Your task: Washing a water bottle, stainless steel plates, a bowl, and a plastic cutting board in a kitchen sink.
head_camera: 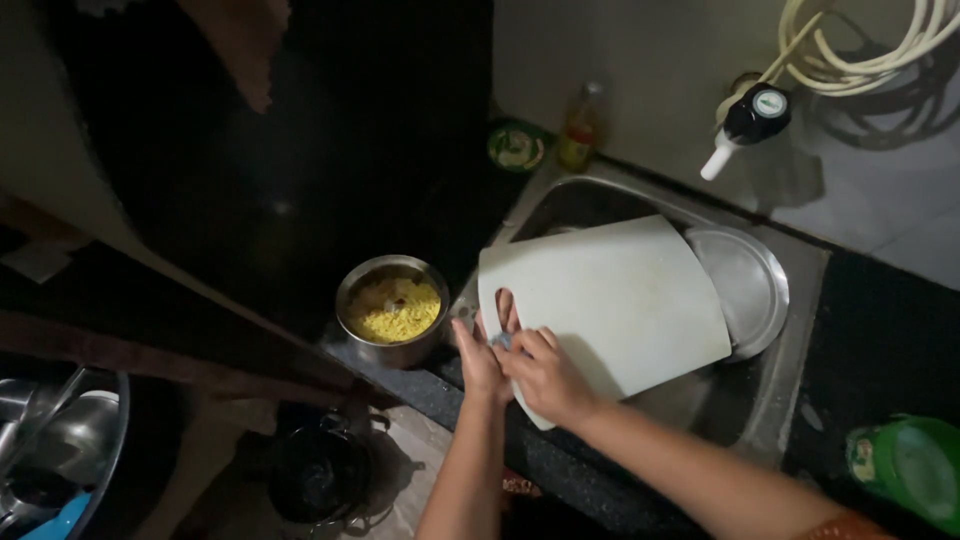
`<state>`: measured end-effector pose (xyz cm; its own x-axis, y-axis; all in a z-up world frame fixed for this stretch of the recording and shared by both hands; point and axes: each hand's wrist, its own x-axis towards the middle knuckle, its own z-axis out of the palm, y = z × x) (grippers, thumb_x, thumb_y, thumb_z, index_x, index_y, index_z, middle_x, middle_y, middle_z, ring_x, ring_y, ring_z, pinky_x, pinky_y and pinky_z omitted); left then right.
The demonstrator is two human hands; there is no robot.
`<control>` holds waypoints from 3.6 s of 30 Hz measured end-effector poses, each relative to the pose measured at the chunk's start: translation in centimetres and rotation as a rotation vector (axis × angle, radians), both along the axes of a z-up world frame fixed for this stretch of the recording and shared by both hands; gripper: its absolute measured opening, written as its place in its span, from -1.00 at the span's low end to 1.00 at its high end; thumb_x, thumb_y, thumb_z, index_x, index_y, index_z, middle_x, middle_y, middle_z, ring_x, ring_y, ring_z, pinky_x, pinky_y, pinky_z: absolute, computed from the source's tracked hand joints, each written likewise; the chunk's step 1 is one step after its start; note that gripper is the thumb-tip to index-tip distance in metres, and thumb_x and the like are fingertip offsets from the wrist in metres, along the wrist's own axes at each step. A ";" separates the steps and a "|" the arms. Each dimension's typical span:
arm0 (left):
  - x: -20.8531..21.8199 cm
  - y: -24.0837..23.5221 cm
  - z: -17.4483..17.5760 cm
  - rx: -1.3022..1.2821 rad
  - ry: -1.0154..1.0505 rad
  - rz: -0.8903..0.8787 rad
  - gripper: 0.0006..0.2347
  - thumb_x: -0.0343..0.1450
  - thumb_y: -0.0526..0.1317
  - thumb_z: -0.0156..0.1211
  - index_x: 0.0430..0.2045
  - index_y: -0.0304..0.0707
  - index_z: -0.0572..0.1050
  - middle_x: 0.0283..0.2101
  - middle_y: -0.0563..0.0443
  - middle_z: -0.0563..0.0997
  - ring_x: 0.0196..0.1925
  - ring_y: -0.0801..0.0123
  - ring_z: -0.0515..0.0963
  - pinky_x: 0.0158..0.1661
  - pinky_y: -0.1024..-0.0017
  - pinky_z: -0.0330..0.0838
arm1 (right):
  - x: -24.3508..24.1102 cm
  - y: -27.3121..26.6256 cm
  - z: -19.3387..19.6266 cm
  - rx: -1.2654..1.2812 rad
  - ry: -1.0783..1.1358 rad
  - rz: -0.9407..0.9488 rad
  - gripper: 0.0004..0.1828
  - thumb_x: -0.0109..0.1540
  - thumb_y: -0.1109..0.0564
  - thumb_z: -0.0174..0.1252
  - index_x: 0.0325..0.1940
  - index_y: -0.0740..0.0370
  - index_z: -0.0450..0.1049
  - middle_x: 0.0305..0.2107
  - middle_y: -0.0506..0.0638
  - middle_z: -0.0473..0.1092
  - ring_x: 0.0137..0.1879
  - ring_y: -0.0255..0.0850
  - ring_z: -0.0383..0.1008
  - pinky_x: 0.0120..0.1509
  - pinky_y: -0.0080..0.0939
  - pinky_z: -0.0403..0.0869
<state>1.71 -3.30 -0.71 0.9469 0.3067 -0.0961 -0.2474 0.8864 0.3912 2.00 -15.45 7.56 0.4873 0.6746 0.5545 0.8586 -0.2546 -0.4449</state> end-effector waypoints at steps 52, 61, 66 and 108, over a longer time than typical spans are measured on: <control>2.0 1.6 0.5 0.137 0.392 -0.029 -0.73 0.57 0.04 -0.11 -0.34 -0.13 0.35 -0.56 0.17 0.29 -0.55 0.45 0.26 -0.37 0.46 0.33 | -3.2 -5.6 0.3 -0.067 0.095 0.104 -0.71 0.13 0.24 0.31 -0.06 0.21 0.63 -0.24 0.04 0.44 -0.11 -0.02 0.42 0.01 -0.07 0.45; 2.2 1.8 -0.1 0.136 0.343 -0.045 -0.71 0.59 0.03 -0.15 -0.36 -0.16 0.32 -0.58 0.16 0.25 -0.55 0.45 0.23 -0.37 0.42 0.31 | -3.6 -5.6 0.3 -0.059 0.059 0.133 -0.77 0.12 0.22 0.34 -0.14 0.26 0.62 -0.25 0.09 0.43 -0.11 -0.02 0.42 -0.04 -0.07 0.46; 2.6 2.0 -0.9 0.097 0.268 -0.049 -0.70 0.60 0.04 -0.15 -0.35 -0.16 0.33 -0.58 0.16 0.24 -0.55 0.44 0.21 -0.39 0.42 0.27 | -3.5 -2.8 0.7 -0.031 0.092 0.083 -0.81 0.15 0.23 0.33 -0.15 0.25 0.61 -0.25 0.03 0.46 -0.08 -0.04 0.43 0.03 -0.08 0.48; 1.0 1.2 0.2 1.480 0.697 0.251 -0.75 0.53 -0.10 -0.04 -0.25 -0.39 0.39 -0.29 -0.48 0.59 -0.17 -0.40 0.54 -0.17 -0.09 0.40 | 9.7 0.6 -1.6 -0.055 0.038 -0.333 -0.80 0.26 0.24 0.08 -0.18 0.16 0.64 -0.29 0.08 0.45 -0.09 0.03 0.38 0.03 0.04 0.40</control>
<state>2.73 -2.12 -0.51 0.7655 0.6420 0.0424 0.2560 -0.3643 0.8954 11.65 -14.81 6.00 0.7058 0.5034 0.4984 0.7072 -0.5428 -0.4530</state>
